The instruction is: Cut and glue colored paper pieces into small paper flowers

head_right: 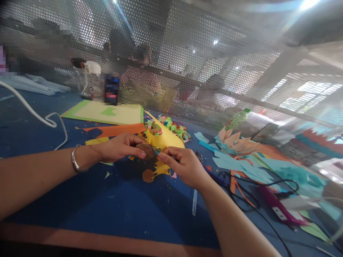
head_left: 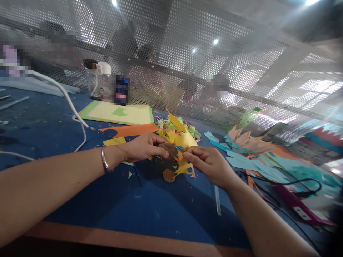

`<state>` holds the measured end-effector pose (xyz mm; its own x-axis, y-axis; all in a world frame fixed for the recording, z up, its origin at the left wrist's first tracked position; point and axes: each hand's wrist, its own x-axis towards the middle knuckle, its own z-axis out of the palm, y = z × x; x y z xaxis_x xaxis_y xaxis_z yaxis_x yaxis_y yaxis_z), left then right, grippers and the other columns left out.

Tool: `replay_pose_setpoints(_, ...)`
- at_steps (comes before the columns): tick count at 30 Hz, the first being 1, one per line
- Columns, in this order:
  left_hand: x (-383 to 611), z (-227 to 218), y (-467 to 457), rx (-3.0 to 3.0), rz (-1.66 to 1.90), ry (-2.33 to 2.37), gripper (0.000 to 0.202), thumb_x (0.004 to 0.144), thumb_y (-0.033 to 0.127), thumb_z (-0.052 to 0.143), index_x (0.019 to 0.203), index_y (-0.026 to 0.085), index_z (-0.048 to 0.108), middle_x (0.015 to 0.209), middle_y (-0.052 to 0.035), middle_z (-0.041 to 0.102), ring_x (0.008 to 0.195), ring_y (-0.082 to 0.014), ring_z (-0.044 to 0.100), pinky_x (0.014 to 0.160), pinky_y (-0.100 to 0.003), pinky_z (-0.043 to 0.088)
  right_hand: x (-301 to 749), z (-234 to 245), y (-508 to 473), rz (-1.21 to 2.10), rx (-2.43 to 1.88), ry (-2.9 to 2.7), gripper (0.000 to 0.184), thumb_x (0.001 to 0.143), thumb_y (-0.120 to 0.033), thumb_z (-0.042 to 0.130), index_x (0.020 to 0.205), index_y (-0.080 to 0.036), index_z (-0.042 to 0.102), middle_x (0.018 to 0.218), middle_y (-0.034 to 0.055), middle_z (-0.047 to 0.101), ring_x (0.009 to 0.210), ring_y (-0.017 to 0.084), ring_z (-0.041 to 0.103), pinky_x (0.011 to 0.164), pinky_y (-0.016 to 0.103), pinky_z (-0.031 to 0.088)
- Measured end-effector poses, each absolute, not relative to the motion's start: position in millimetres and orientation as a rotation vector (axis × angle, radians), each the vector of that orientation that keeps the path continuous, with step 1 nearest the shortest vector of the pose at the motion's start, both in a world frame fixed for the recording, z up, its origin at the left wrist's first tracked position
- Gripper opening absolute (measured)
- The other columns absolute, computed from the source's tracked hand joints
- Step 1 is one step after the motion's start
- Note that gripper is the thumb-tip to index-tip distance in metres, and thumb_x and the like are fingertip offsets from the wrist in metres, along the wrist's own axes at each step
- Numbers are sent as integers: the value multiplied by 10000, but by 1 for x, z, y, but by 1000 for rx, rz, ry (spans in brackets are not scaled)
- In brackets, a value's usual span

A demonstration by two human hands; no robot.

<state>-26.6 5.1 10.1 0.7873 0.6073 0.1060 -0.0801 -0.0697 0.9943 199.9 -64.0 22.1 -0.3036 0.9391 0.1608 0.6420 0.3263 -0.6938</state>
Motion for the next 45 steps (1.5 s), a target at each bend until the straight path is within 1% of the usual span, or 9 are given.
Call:
replay_pose_setpoints(5, -27, 11, 6, 1558, 573, 435, 203, 708, 141, 712, 882, 200, 799, 846, -24, 767, 816, -130, 651, 848, -263, 473, 200, 22, -64, 653, -1397, -2076, 454, 923, -575, 498, 667, -205, 554, 611, -20, 437, 567, 118, 387, 508, 265, 298)
replay_pose_setpoints(11, -28, 10, 8, 1539, 537, 447, 175, 704, 118, 712, 853, 177, 782, 839, -13, 754, 795, -113, 640, 885, -279, 472, 200, 22, -64, 626, -1391, -2080, 467, 919, -578, 509, 644, -201, 528, 596, -31, 409, 560, 111, 375, 510, 256, 298)
replay_pose_setpoints(16, -28, 11, 7, 1551, 523, 425, 164, 716, 114, 702, 841, 184, 781, 830, -12, 753, 798, -114, 644, 879, -275, 475, 200, 21, -64, 622, -1387, -2099, 473, 932, -581, 487, 656, -200, 541, 602, -27, 423, 568, 115, 383, 516, 260, 296)
replay_pose_setpoints(29, -28, 13, 5, 1584, 537, 540, 164, 657, 126, 716, 811, 162, 761, 761, 3, 718, 731, -115, 609, 750, -247, 455, 199, 23, -65, 595, -1378, -2072, 465, 920, -561, 511, 625, -202, 518, 566, -39, 400, 516, 103, 373, 480, 245, 288)
replay_pose_setpoints(33, -30, 13, 4, 1763, 489, 555, 116, 686, 210, 736, 775, 143, 703, 731, 4, 677, 704, -119, 586, 706, -249, 436, 199, 23, -65, 638, -1405, -2031, 447, 912, -560, 518, 644, -202, 530, 533, -59, 362, 457, 88, 342, 452, 241, 255)
replay_pose_setpoints(37, -34, 15, 4, 2027, 397, 603, 254, 768, 365, 710, 852, 126, 706, 760, -32, 693, 687, -135, 593, 616, -243, 405, 200, 23, -64, 626, -1414, -2042, 453, 915, -560, 513, 641, -199, 515, 522, -65, 340, 456, 84, 316, 452, 241, 243)
replay_pose_setpoints(39, -35, 16, 4, 2094, 392, 643, 288, 792, 399, 690, 871, 124, 727, 769, -49, 710, 697, -145, 607, 604, -242, 404, 200, 23, -63, 606, -1412, -2039, 461, 916, -562, 510, 632, -200, 502, 525, -64, 326, 470, 86, 306, 459, 243, 244)
replay_pose_setpoints(42, -36, 18, 6, 2115, 426, 681, 257, 789, 382, 696, 856, 136, 731, 780, -56, 721, 705, -151, 627, 616, -244, 426, 200, 22, -63, 597, -1414, -2033, 473, 919, -573, 504, 631, -199, 500, 532, -61, 326, 484, 89, 304, 465, 247, 244)
replay_pose_setpoints(45, -35, 16, 10, 2076, 619, 791, 256, 759, 337, 724, 910, 142, 656, 721, -26, 675, 625, -135, 601, 563, -240, 425, 201, 22, -63, 602, -1421, -2037, 476, 921, -583, 502, 644, -197, 514, 534, -61, 331, 485, 89, 308, 466, 249, 247)
